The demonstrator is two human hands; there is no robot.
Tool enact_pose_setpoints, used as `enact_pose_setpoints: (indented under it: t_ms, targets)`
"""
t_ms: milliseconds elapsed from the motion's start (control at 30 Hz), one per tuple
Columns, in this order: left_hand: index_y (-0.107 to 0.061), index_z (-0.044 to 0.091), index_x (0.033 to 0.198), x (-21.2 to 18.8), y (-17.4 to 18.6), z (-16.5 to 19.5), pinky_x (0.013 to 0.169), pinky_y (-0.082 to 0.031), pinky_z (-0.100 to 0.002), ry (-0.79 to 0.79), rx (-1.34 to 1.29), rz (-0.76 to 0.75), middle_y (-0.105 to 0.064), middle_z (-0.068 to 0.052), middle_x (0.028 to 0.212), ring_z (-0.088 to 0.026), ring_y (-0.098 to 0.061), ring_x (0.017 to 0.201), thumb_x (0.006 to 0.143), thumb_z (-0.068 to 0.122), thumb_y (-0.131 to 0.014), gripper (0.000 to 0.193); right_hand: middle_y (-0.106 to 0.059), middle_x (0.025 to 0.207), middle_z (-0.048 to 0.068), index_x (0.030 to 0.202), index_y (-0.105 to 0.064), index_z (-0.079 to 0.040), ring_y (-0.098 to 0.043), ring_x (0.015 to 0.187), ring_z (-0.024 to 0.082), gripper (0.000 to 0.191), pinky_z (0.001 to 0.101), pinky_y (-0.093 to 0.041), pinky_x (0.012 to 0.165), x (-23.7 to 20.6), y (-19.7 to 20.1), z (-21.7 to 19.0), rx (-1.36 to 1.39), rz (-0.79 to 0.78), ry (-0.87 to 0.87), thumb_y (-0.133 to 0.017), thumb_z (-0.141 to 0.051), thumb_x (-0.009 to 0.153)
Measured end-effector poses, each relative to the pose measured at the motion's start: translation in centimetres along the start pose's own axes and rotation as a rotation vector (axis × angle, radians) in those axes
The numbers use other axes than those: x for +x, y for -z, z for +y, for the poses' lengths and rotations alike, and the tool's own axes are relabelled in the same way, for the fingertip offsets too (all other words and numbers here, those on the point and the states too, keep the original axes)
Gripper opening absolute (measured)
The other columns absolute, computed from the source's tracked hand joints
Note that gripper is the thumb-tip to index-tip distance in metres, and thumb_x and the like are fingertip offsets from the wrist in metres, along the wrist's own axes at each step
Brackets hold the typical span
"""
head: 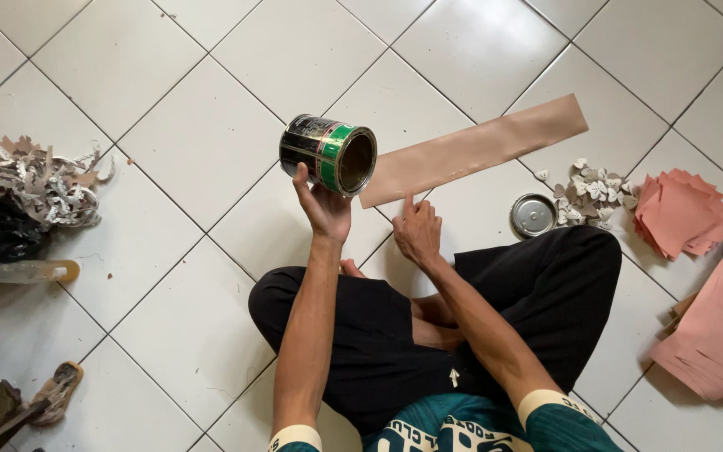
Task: The person sits on the workshop floor, opens a black plastic bag, then holds a can of glue and spreads glue by hand along a long leather strap, working the adhesive over the strap's surface and lifting the strap to check the coating.
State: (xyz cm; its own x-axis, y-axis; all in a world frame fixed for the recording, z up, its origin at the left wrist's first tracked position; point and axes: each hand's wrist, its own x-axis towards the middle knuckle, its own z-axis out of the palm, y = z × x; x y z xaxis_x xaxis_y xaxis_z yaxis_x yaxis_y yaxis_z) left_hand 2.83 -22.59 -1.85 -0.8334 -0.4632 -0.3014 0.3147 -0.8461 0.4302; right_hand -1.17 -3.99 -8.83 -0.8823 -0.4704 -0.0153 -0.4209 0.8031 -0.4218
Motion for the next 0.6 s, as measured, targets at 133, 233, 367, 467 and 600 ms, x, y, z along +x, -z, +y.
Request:
enact_pose_setpoints:
  t_ms: [133, 233, 367, 467, 600]
  targets:
    - [-0.055, 0.008, 0.137, 0.0, -0.3, 0.1, 0.098, -0.045, -0.036, -0.025, -0.002, -0.015, -0.06, -0.002, 0.128, -0.017, -0.054, 0.118, 0.085, 0.063, -0.068, 0.076, -0.054, 0.108, 0.015, 0.149, -0.046, 0.002, -0.051, 0.099, 0.031, 0.065, 0.0496, -0.041, 0.083, 0.0, 0.0, 0.1, -0.08, -0.008, 0.046, -0.054, -0.031, 0.093]
    - [-0.055, 0.009, 0.136, -0.1, -0.3, 0.2, 0.099, -0.045, -0.037, -0.03, 0.011, -0.002, -0.06, -0.001, 0.128, -0.017, -0.055, 0.118, 0.084, 0.063, -0.067, 0.076, -0.054, 0.107, 0.016, 0.149, -0.046, 0.003, -0.051, 0.096, 0.031, 0.065, 0.0491, -0.041, 0.081, -0.4, -0.5, -0.9, -0.096, -0.007, 0.081, -0.054, -0.031, 0.094]
    - [-0.056, 0.007, 0.136, -0.2, 0.0, 0.2, 0.097, -0.045, -0.036, -0.007, 0.0, -0.035, -0.061, -0.002, 0.127, -0.017, -0.055, 0.116, 0.086, 0.065, -0.067, 0.077, -0.054, 0.104, 0.015, 0.145, -0.051, -0.003, -0.053, 0.097, 0.03, 0.061, 0.0481, -0.042, 0.08, -0.6, -0.8, -1.3, 0.027, -0.05, 0.201, -0.055, -0.03, 0.09]
    - [-0.057, 0.008, 0.135, -0.1, 0.2, 0.1, 0.096, -0.046, -0.036, -0.004, 0.017, 0.018, -0.062, -0.002, 0.127, -0.017, -0.056, 0.116, 0.082, 0.065, -0.066, 0.078, -0.053, 0.104, 0.015, 0.148, -0.048, 0.0, -0.052, 0.093, 0.029, 0.059, 0.0472, -0.042, 0.08, 0.3, -0.2, -0.1, 0.044, 0.003, 0.025, -0.053, -0.029, 0.097]
    - [-0.057, 0.006, 0.136, 0.2, 0.3, 0.1, 0.095, -0.044, -0.036, -0.008, -0.014, -0.029, -0.061, -0.003, 0.127, -0.017, -0.055, 0.115, 0.087, 0.065, -0.067, 0.077, -0.053, 0.103, 0.013, 0.148, -0.051, -0.005, -0.052, 0.093, 0.029, 0.056, 0.0471, -0.042, 0.08, 0.8, 0.3, 1.2, -0.014, 0.033, 0.067, -0.054, -0.029, 0.097]
